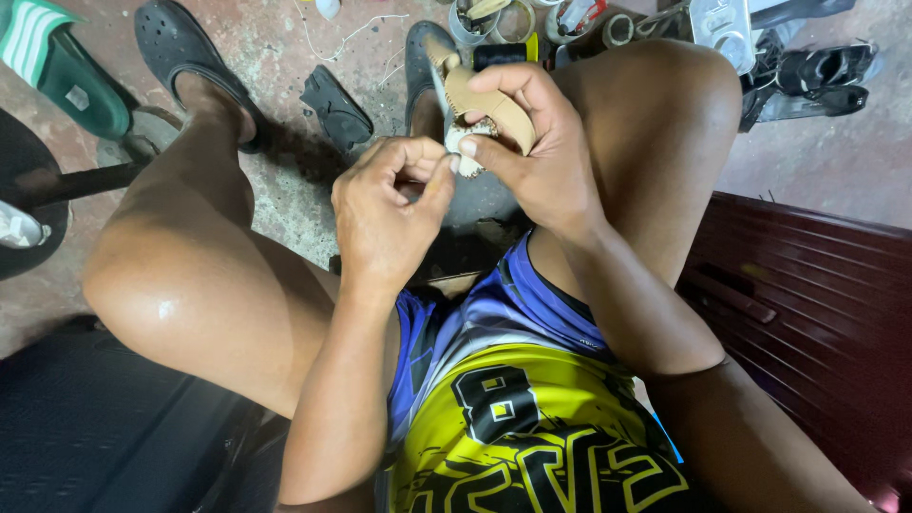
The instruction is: The person sits on the floor and repairs a shoe sole by hand. They repeatedly peel and press a white patch onto the black sole, adjusting the edges and smoothing the surface throughout the clip.
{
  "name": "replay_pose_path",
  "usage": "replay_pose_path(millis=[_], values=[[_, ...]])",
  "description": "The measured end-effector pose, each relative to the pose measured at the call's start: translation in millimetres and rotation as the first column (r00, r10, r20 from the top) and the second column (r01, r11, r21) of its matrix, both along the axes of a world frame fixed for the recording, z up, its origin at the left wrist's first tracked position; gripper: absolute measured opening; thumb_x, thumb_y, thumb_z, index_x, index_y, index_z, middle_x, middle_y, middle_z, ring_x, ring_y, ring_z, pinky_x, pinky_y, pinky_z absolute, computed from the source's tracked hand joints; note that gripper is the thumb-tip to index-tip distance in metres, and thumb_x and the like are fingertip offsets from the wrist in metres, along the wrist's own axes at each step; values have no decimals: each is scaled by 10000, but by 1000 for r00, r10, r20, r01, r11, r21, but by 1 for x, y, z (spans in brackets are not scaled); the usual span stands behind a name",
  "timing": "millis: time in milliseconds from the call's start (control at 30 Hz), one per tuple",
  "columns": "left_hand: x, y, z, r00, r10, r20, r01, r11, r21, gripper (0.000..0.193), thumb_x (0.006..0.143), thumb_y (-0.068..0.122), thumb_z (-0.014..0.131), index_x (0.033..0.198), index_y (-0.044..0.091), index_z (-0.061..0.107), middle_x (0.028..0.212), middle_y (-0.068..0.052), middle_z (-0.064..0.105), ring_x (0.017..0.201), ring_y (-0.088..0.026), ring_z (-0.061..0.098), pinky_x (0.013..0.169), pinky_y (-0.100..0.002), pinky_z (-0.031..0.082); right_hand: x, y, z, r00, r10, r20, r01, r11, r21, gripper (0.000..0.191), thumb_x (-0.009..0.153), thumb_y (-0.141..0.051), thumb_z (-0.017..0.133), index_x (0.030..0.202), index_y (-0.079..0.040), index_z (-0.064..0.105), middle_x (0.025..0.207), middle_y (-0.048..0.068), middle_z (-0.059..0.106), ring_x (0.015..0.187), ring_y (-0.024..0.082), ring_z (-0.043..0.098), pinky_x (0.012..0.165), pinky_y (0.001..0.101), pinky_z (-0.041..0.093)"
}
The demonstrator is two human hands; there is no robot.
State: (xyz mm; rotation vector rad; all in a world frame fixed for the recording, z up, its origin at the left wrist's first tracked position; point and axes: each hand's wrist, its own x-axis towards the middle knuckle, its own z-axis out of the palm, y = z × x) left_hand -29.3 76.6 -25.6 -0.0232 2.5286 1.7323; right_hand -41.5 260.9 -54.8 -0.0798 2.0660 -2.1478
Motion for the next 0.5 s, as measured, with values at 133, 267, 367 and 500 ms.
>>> replay_pose_path(millis=[133, 267, 367, 500], values=[[1, 1, -7, 997, 58, 53, -61, 997, 47, 82, 864, 35, 764, 936, 18, 730, 846, -52, 769, 733, -81, 731, 701, -250, 583, 4, -8, 2, 1000, -5, -22, 7, 995, 98, 457, 959, 138, 750, 1320, -63, 554, 1140, 6, 635, 1078, 63, 611, 968, 241, 537], [1, -2, -16, 986, 87, 142, -101, 991, 88, 40, 854, 14, 738, 892, 10, 725, 780, -28, 760, 701, -39, 689, 679, -234, 564, 8, -16, 4, 998, 21, -66, -10, 987, 163, 445, 951, 139, 752, 1303, -62, 569, 1140, 6, 637, 1058, 55, 600, 954, 235, 528], [3, -4, -21, 980, 97, 172, -122, 983, 140, 33, 859, 10, 739, 871, 5, 710, 751, -16, 733, 688, -25, 631, 666, -224, 540, 7, -18, 3, 1000, 5, -25, 0, 984, 180, 440, 953, 124, 771, 1299, -69, 579, 1090, -4, 642, 1022, 50, 611, 923, 228, 541], [3, -8, -30, 989, 74, 128, -97, 978, 186, 29, 862, -5, 730, 877, 11, 711, 765, 11, 723, 696, -14, 618, 675, -216, 530, 5, -16, 0, 1000, 17, -4, -16, 993, 120, 455, 950, 124, 769, 1312, -67, 570, 1095, 3, 636, 1033, 59, 621, 932, 237, 555]])
